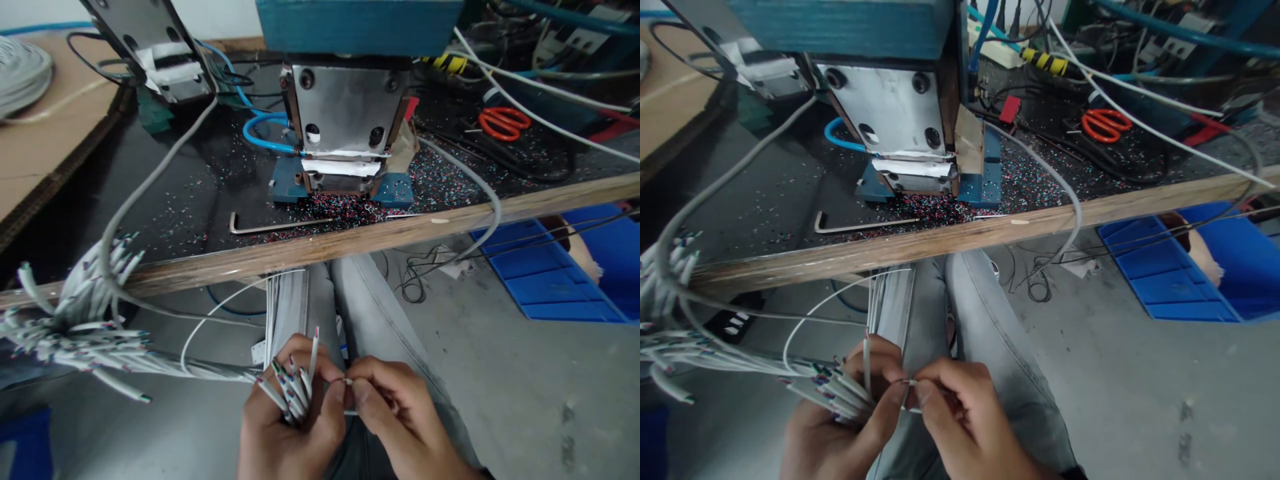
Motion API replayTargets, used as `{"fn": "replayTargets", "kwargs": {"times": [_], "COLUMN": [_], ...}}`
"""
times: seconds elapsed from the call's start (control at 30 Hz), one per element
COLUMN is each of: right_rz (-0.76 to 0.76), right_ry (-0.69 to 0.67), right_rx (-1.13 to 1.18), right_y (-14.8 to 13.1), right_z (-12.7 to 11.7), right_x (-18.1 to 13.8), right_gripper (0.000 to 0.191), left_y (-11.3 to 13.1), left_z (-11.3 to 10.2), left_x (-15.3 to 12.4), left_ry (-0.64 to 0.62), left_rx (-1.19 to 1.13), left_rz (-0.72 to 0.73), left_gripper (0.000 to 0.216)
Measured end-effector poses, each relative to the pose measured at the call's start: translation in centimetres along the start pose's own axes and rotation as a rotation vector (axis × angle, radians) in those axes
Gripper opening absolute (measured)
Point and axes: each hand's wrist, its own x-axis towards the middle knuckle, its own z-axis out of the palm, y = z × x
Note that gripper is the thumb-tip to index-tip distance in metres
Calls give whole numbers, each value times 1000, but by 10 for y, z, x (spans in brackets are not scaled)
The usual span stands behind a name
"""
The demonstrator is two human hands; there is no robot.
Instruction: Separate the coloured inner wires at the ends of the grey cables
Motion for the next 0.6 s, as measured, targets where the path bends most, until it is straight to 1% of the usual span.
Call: {"fn": "replayTargets", "kwargs": {"times": [0.13, 0.23, 0.33, 0.4, 0.47, 0.53, 0.6], "right_rz": [-49, -80, -109, -107, -35, 79, 186], "right_ry": [93, 177, 239, 255, 233, 168, 83], "right_rx": [-109, -162, -144, -91, 10, 168, 366], "right_y": [-1, -2, -1, 1, 3, 3, 2], "right_z": [6, 12, 18, 20, 21, 20, 18], "right_x": [-3, -5, -7, -7, -8, -7, -5], "right_gripper": [29, 25, 24, 29, 38, 46, 49], "left_y": [-1, -3, -4, -4, -3, -3, -2], "left_z": [3, 6, 7, 8, 7, 8, 8], "left_x": [-4, -8, -10, -10, -10, -10, -10], "left_ry": [27, 64, 108, 110, 99, 87, 70], "left_rx": [-26, -4, 57, 72, 55, 22, -1], "left_rz": [1, 8, 54, 70, 69, 46, 9], "left_gripper": [18, 17, 18, 18, 18, 19, 20]}}
